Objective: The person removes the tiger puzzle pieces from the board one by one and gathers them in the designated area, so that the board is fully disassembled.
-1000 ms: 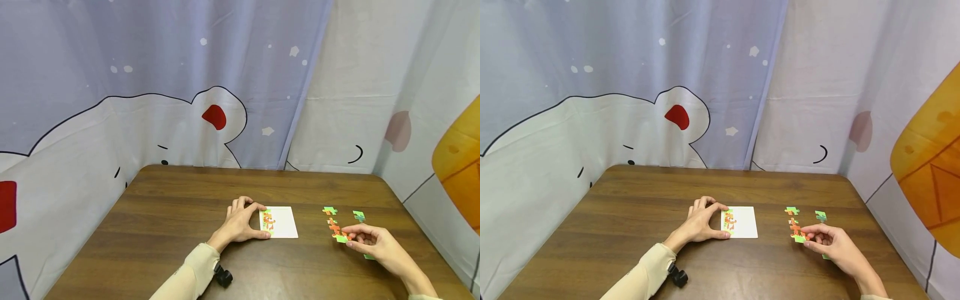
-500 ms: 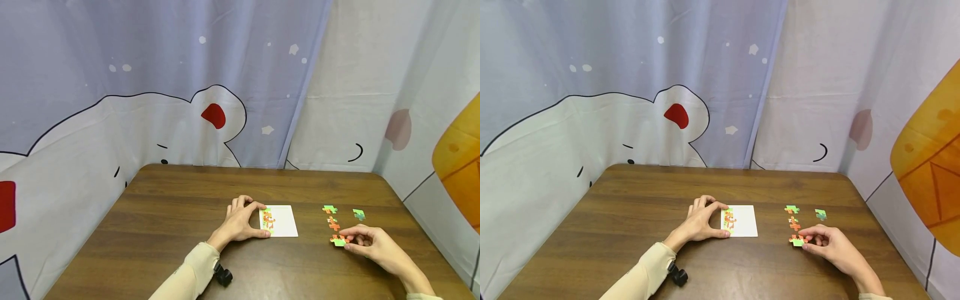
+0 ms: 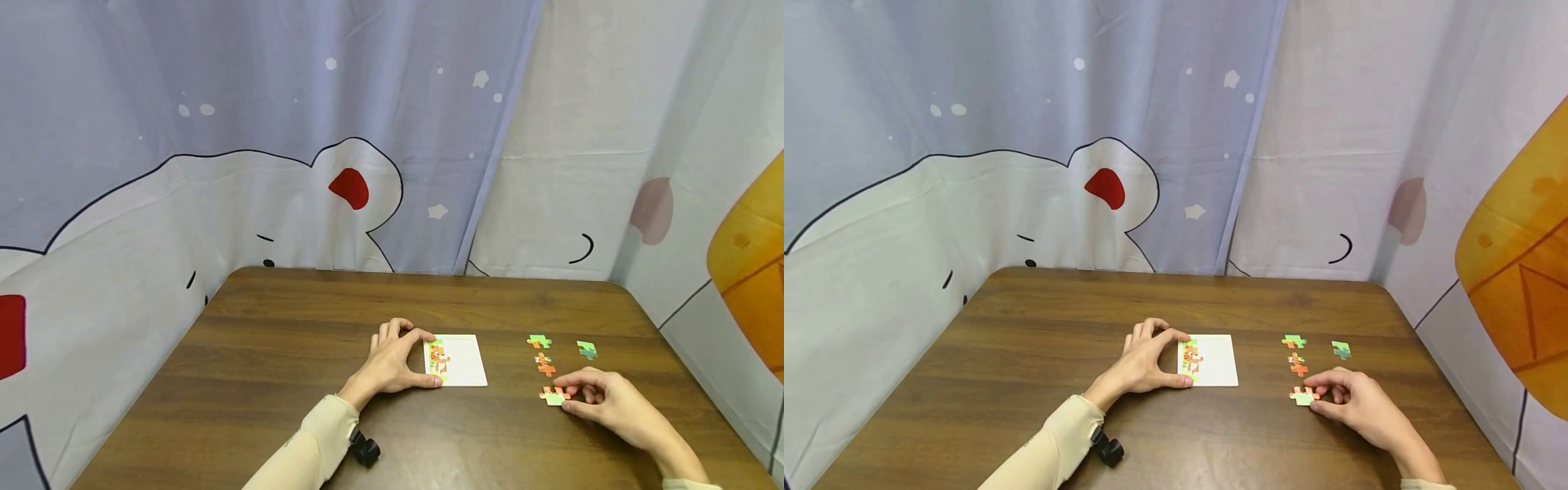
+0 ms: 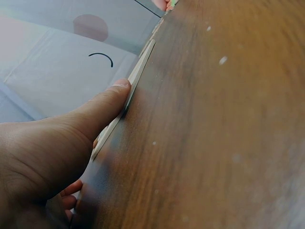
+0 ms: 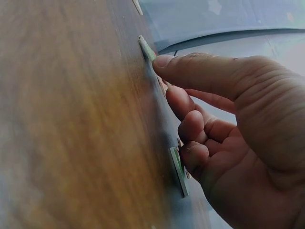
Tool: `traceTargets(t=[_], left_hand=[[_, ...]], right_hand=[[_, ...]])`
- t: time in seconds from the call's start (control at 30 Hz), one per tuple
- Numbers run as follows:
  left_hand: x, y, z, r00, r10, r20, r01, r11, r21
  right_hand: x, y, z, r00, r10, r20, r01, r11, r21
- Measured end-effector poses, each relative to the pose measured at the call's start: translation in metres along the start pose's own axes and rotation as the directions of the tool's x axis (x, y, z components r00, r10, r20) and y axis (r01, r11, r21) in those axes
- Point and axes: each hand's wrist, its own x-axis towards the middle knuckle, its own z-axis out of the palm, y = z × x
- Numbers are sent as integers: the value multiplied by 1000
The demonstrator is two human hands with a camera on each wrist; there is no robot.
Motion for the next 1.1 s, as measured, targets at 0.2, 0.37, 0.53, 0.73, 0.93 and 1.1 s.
traceTargets(t=[0.2,0.37,0.53,0.73,0.93,1.1], left_hand=[[-1,1,-1,1000,-2,1,2,1000,2],[-1,1,-1,1000,-1,2,1,1000,13],[-1,2,-2,1000,-2,3,2,1000,17],[0,2,-1,1000,-17,6,17,999,28],[1,2,0,1000,-29,8,29,999,34],[1,1,1,1000,-30,2,30,999,41]], right_hand=[[2,-1,1,999,45,-4,-45,999,19],[2,-2,1,998,65,-20,-65,998,23],[2,-6,1,996,85,-25,-84,995,45],[3,-12,0,989,146,-23,-143,983,119],[3,-16,-1,980,185,-71,-174,975,139],[6,-15,0,974,207,-90,-189,967,168]])
